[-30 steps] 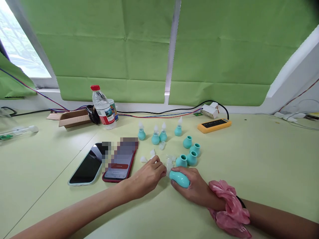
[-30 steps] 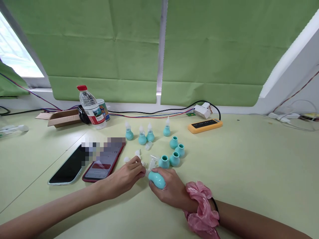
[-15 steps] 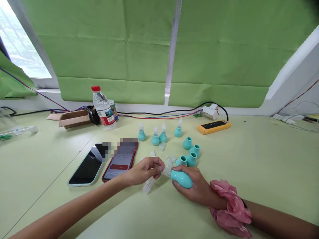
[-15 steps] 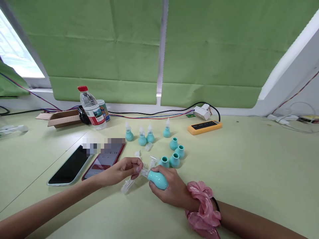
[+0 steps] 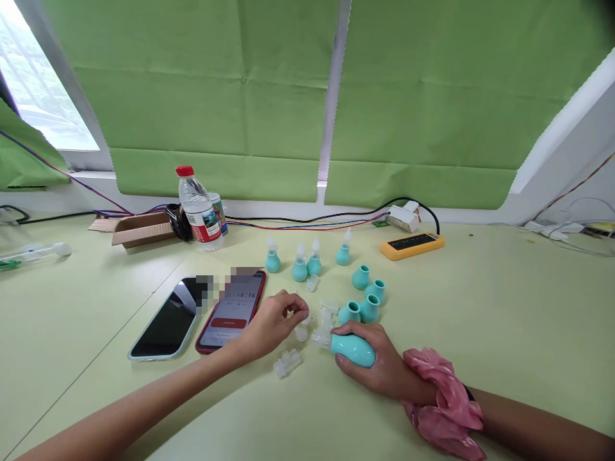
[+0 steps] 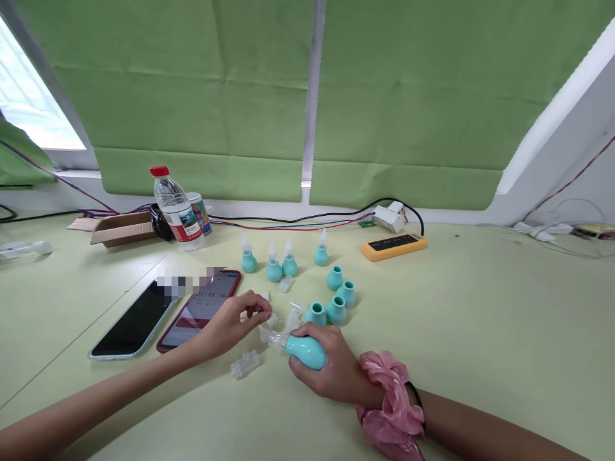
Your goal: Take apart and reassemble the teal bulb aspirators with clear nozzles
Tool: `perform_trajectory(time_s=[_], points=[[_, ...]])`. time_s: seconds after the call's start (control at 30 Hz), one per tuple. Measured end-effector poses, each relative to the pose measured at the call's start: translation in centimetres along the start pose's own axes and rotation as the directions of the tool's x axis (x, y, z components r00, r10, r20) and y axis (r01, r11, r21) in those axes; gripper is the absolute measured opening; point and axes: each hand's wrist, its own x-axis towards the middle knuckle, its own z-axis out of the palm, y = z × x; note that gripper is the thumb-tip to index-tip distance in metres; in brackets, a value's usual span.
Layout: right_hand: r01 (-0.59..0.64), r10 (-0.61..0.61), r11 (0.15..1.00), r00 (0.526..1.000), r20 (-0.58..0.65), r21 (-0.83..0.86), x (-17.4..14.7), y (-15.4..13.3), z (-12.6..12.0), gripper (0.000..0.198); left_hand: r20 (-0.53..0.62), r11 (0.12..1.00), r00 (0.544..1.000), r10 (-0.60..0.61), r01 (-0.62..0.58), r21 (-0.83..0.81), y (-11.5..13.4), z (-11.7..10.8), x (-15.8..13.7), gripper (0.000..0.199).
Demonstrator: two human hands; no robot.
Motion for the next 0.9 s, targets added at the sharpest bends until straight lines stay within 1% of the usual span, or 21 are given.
perform_trajectory(time_s=[0.07,0.13,0.17,0.23,0.27,0.3,0.33,0.4,0.43,0.47,0.5,0.53,0.57,0.6,0.67,0.7,0.73,0.77,0.8,0.83,0.9], points=[[-0.016,0.016,0.999,1.000,0.011,0.029,0.0,0.1,0.0,0.023,-0.007,0.993,1.000,0.023,-0.022,0.118,-0.4,0.3,-0.1,0.013],[-0.049,0.047,0.996,0.999,0.022,0.075,0.2,0.0,-0.1,0.023,-0.008,0.988,0.999,0.036,-0.034,0.151,-0.6,0.5,-0.2,0.014],[-0.075,0.071,0.991,0.997,0.032,0.114,0.3,-0.2,-0.2,0.022,-0.032,0.987,0.998,0.047,-0.041,0.156,-0.5,0.5,-0.3,0.016],[-0.161,0.145,0.958,0.986,0.085,0.238,0.7,-0.8,-0.6,0.022,-0.083,0.980,0.990,0.111,-0.095,0.176,0.3,0.4,-0.8,0.021],[-0.225,0.188,0.920,0.972,0.141,0.320,0.8,-1.2,-0.8,0.022,-0.095,0.968,0.981,0.171,-0.149,0.203,0.8,0.5,-1.2,0.023],[-0.300,0.228,0.863,0.949,0.218,0.405,0.9,-1.8,-1.1,0.025,-0.059,0.943,0.967,0.247,-0.225,0.246,1.5,0.5,-1.7,0.025],[-0.379,0.256,0.792,0.918,0.302,0.479,0.9,-2.3,-1.3,0.028,0.016,0.897,0.947,0.322,-0.310,0.316,2.1,0.7,-2.2,0.026],[-0.525,0.278,0.641,0.839,0.468,0.560,0.7,-3.4,-1.6,0.035,0.119,0.746,0.881,0.458,-0.454,0.488,3.2,1.1,-3.3,0.028],[-0.587,0.273,0.571,0.795,0.542,0.574,0.4,-3.9,-1.7,0.037,0.146,0.671,0.850,0.505,-0.494,0.553,3.6,1.4,-3.7,0.030],[-0.638,0.264,0.508,0.755,0.600,0.578,0.2,-4.2,-1.7,0.037,0.165,0.618,0.829,0.535,-0.517,0.592,3.9,1.7,-4.1,0.032],[-0.675,0.253,0.457,0.723,0.643,0.579,0.0,-4.5,-1.6,0.035,0.184,0.596,0.819,0.543,-0.531,0.602,4.0,2.0,-4.4,0.034],[-0.703,0.240,0.415,0.697,0.675,0.578,-0.3,-4.7,-1.5,0.033,0.203,0.612,0.825,0.528,-0.535,0.582,4.1,2.3,-4.5,0.035],[-0.721,0.224,0.384,0.678,0.700,0.576,-0.4,-4.9,-1.4,0.031,0.227,0.661,0.841,0.491,-0.529,0.532,4.2,2.4,-4.6,0.037],[-0.729,0.209,0.369,0.669,0.713,0.576,-0.5,-5.0,-1.4,0.030,0.261,0.727,0.861,0.438,-0.509,0.461,4.2,2.6,-4.7,0.040],[-0.731,0.175,0.377,0.659,0.731,0.569,-0.6,-5.1,-1.5,0.027,0.333,0.850,0.880,0.338,-0.438,0.293,4.4,2.6,-4.8,0.044],[-0.723,0.148,0.395,0.659,0.738,0.567,-0.6,-5.2,-1.7,0.027,0.364,0.889,0.879,0.308,-0.402,0.218,4.5,2.6,-4.9,0.045],[-0.699,0.118,0.429,0.671,0.732,0.572,-0.6,-5.3,-2.0,0.026,0.386,0.913,0.874,0.294,-0.376,0.156,4.8,2.5,-5.0,0.046],[-0.651,0.078,0.486,0.697,0.713,0.583,-0.5,-5.4,-2.4,0.024,0.399,0.931,0.872,0.282,-0.350,0.107,5.1,2.3,-5.2,0.046],[-0.582,0.021,0.559,0.722,0.691,0.591,-0.5,-5.5,-2.8,0.022,0.405,0.947,0.876,0.262,-0.315,0.067,5.4,2.1,-5.4,0.048],[-0.493,-0.058,0.637,0.736,0.674,0.592,-0.4,-5.6,-3.3,0.018,0.405,0.961,0.884,0.235,-0.274,0.041,5.8,1.8,-5.6,0.050],[-0.297,-0.217,0.760,0.722,0.657,0.578,-0.2,-5.8,-4.4,0.015,0.390,0.974,0.900,0.194,-0.225,0.033,6.4,1.1,-5.9,0.055]])
